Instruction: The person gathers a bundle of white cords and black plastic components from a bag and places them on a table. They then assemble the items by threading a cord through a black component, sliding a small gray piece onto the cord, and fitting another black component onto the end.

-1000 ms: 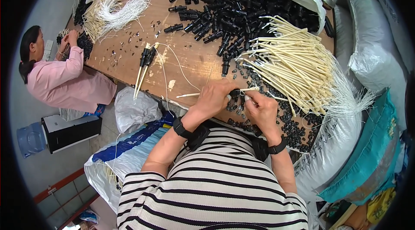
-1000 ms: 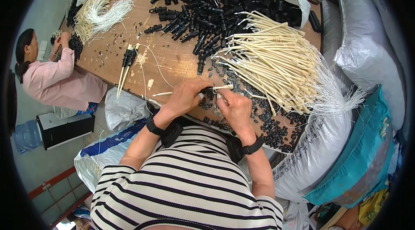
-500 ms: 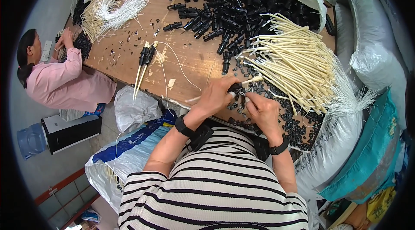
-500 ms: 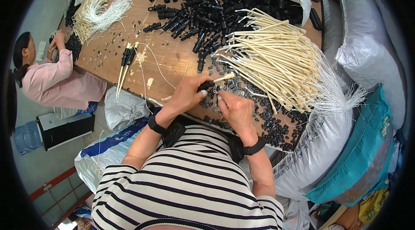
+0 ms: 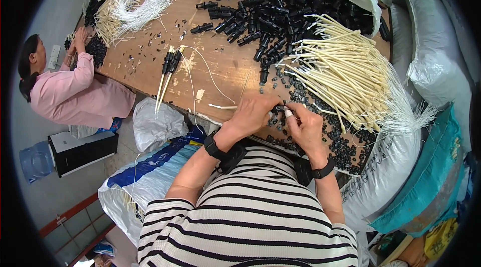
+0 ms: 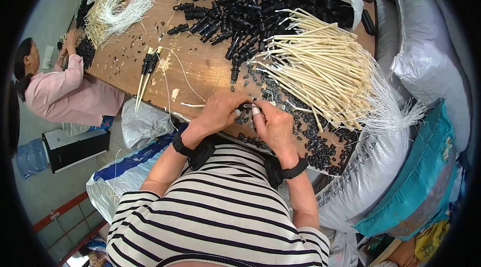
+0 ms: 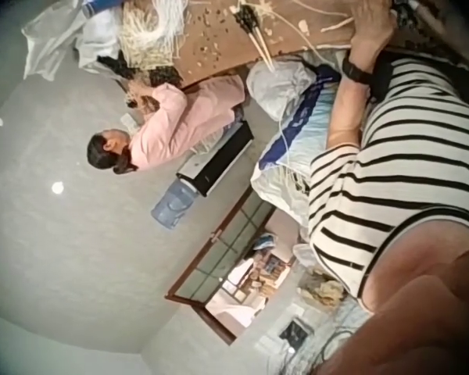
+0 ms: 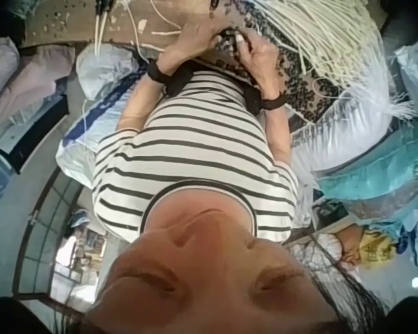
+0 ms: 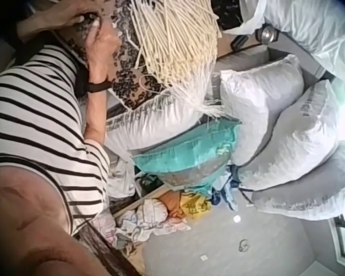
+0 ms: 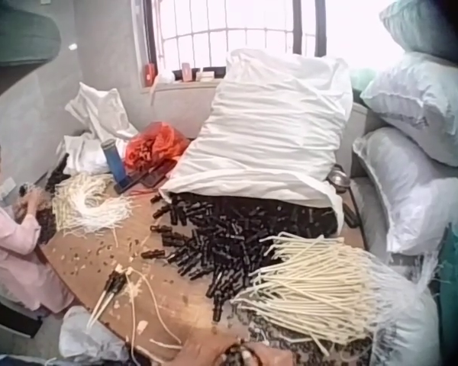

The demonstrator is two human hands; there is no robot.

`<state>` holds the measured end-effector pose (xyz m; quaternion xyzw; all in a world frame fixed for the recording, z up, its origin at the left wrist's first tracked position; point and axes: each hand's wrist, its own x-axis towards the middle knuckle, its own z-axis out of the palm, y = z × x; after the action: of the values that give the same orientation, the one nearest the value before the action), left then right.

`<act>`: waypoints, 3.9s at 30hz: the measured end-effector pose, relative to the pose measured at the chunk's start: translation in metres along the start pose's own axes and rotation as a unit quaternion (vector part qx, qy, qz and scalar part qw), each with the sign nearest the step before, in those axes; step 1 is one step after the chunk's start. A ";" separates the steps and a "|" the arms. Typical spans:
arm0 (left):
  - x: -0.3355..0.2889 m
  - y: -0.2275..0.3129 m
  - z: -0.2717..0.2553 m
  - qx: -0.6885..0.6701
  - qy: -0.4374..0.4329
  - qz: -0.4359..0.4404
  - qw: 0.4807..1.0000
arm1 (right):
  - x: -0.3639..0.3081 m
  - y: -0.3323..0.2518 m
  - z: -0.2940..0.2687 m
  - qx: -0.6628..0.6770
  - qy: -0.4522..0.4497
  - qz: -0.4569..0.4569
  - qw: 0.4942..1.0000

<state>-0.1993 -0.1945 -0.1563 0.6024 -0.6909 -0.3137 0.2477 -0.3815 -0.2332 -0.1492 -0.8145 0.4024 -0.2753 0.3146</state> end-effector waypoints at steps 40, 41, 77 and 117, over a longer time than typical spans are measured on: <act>0.018 0.011 0.016 -0.223 0.170 0.021 0.960 | 0.004 0.014 0.016 0.315 -0.038 0.311 0.896; 0.017 0.012 0.015 -0.223 0.170 0.021 0.960 | 0.004 0.015 0.018 0.314 -0.038 0.311 0.896; -0.003 -0.003 -0.019 0.069 0.188 0.091 0.976 | 0.010 -0.017 0.010 0.046 0.000 0.112 0.993; 0.015 -0.042 -0.036 -0.017 0.161 0.032 0.986 | -0.015 0.009 -0.038 0.012 -0.023 0.037 0.999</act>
<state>-0.1467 -0.2172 -0.1632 0.6179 -0.6559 -0.2165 0.3758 -0.4206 -0.2356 -0.1335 -0.8010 0.4220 -0.2497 0.3435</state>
